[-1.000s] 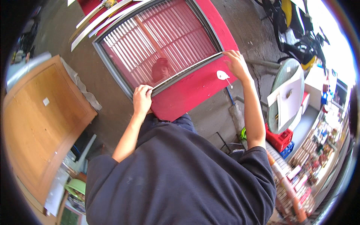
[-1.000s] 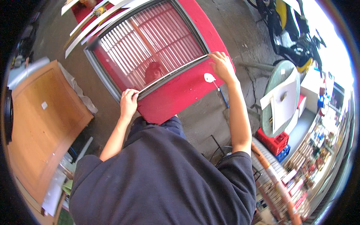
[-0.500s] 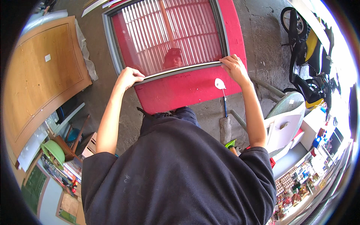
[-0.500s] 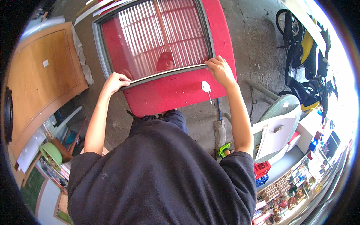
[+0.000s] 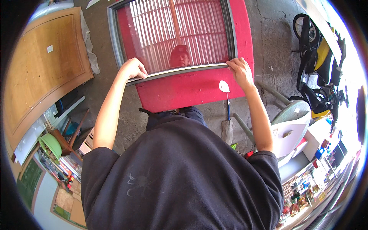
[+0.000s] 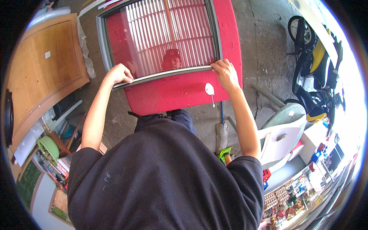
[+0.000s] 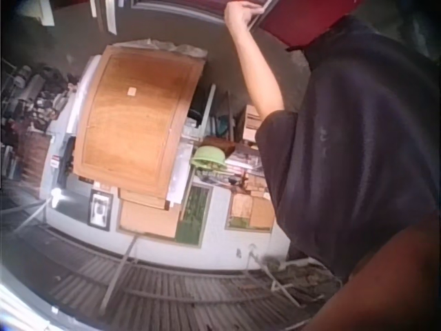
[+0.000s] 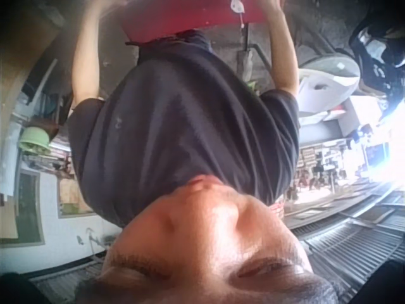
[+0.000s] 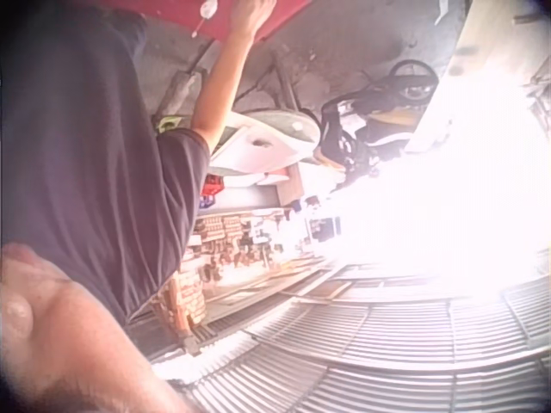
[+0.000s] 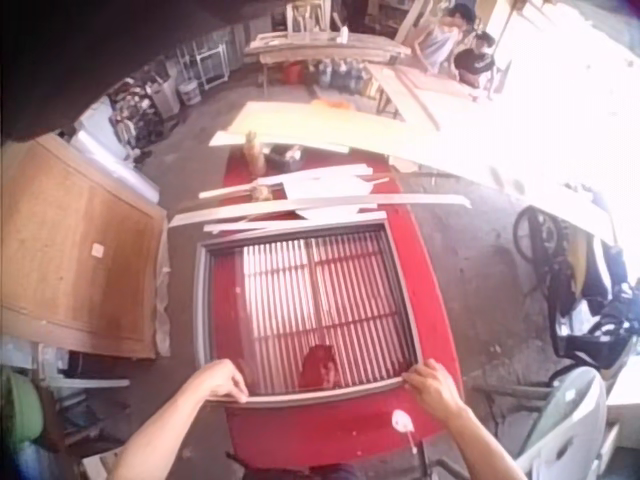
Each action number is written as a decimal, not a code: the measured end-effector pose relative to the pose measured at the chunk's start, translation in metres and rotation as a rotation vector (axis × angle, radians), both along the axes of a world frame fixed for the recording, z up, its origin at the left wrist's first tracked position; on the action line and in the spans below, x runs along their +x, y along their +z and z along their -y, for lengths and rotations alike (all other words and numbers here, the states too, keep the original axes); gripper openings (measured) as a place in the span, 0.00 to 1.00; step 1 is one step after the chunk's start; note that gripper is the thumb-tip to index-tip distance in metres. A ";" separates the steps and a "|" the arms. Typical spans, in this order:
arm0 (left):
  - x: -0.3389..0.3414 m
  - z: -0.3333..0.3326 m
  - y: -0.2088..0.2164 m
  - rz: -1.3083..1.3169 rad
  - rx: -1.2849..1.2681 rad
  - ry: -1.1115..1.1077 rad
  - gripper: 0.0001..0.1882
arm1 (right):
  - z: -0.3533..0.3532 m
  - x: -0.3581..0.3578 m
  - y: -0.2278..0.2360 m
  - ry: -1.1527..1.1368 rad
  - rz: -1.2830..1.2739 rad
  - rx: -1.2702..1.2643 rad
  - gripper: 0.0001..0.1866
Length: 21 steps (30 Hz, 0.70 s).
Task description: The person assembles a window frame by applying glue to white trim pieces and attaching them to the perimeter of a red-framed window screen. The person repeatedly picks up trim pieces, applies glue, and presses them into place along the frame edges.
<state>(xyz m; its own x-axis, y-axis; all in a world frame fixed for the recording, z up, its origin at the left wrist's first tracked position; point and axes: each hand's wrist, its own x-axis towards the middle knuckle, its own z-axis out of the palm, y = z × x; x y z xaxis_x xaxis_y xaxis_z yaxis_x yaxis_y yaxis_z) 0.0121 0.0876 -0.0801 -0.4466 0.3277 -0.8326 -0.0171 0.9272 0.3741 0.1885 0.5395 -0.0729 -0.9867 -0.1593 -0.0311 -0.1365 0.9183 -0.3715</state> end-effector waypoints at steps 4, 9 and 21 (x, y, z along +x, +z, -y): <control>-0.002 0.002 -0.004 0.009 0.040 -0.021 0.12 | 0.001 0.001 0.000 0.011 0.000 0.025 0.11; 0.003 0.003 0.001 -0.094 -0.033 -0.031 0.11 | 0.004 -0.002 0.003 0.019 0.000 0.037 0.11; 0.112 0.071 0.021 -0.901 0.188 -0.122 0.27 | 0.007 -0.005 0.007 0.022 0.008 0.017 0.12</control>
